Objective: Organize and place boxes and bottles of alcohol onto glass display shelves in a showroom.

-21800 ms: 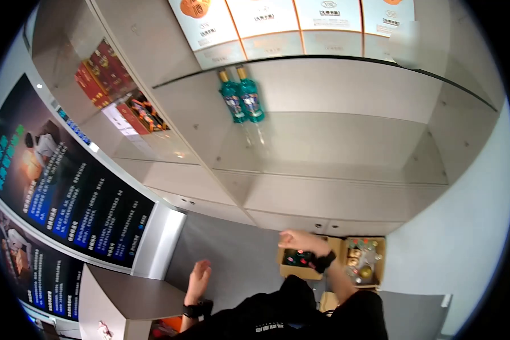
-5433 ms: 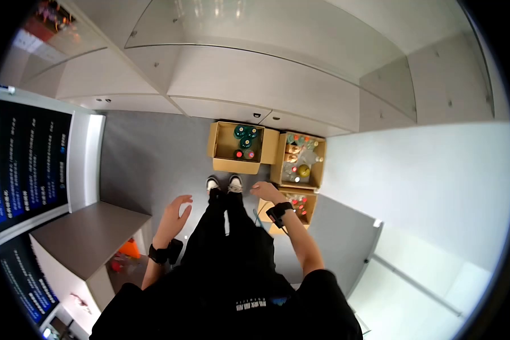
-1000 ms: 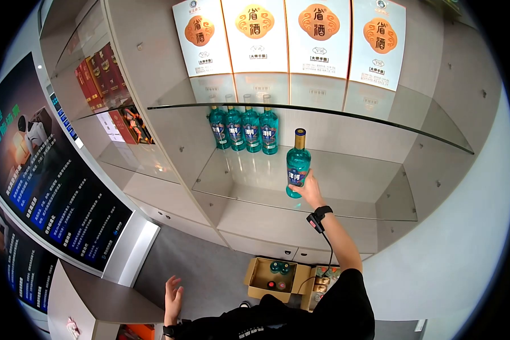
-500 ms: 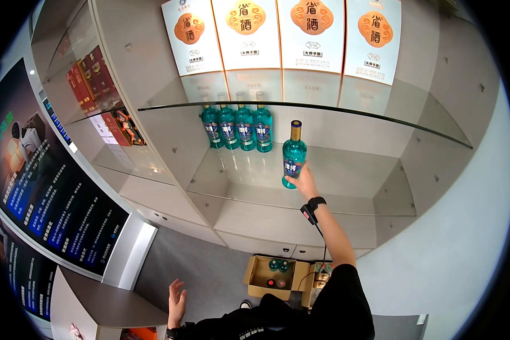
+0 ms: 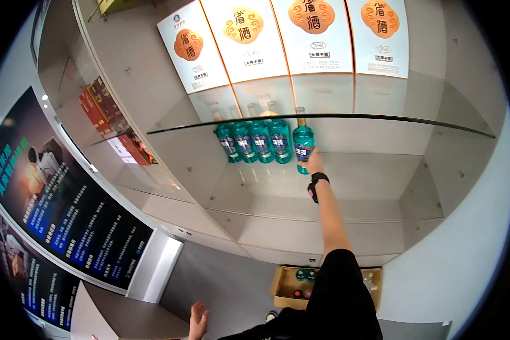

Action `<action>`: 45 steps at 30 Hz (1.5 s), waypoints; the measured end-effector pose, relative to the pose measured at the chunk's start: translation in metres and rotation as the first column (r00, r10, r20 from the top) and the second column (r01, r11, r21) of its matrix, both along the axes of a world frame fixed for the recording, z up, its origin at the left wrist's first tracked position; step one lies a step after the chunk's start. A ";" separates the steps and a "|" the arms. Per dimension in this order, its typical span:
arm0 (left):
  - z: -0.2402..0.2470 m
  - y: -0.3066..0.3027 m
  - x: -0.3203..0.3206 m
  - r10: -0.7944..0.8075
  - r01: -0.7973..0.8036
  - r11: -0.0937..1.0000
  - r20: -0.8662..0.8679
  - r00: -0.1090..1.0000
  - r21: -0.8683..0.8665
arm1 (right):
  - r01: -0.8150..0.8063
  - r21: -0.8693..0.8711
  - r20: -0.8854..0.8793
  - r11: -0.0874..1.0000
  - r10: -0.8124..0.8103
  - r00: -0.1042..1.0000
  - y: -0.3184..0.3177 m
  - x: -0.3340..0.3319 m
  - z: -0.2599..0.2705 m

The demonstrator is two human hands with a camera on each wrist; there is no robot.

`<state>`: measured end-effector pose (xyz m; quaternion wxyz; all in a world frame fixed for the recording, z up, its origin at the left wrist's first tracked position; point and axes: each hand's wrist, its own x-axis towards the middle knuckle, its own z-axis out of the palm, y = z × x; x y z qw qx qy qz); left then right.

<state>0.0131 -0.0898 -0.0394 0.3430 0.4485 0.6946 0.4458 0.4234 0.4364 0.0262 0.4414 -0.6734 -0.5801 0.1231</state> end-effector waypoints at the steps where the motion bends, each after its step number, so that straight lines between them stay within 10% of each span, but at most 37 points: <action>1: 0.015 -0.003 0.004 -0.012 0.013 0.999 -0.023 1.000 0.038 | -0.046 -0.004 -0.041 0.999 0.046 0.998 0.009 0.009 0.000; 18: 0.016 -0.038 0.007 -0.009 0.014 1.000 -0.205 0.979 0.026 | -0.147 0.022 -0.015 0.989 0.147 0.989 0.074 0.004 -0.017; 28: 0.017 -0.039 -0.007 -0.032 0.060 0.993 -0.268 0.963 0.097 | -0.086 -0.242 0.131 0.967 0.120 0.984 0.045 -0.014 -0.014; 34: 0.012 -0.018 -0.007 -0.052 0.031 0.979 -0.096 0.994 -0.204 | -0.282 0.310 0.002 0.908 0.295 0.955 -0.071 -0.058 -0.033; 37: 0.006 0.003 0.002 -0.191 0.178 0.980 -0.181 0.965 -0.089 | -0.740 0.174 -0.426 0.650 0.727 0.538 -0.207 -0.075 -0.029; 40: 0.033 0.027 0.025 -0.308 0.302 0.951 -0.273 0.911 -0.068 | -0.934 -0.156 -0.594 0.321 0.725 0.348 -0.313 -0.076 -0.101; 45: 0.030 0.046 0.040 -0.450 0.438 0.893 -0.195 0.871 -0.105 | -0.354 -0.931 -0.168 0.088 0.759 0.629 -0.444 -0.010 -0.248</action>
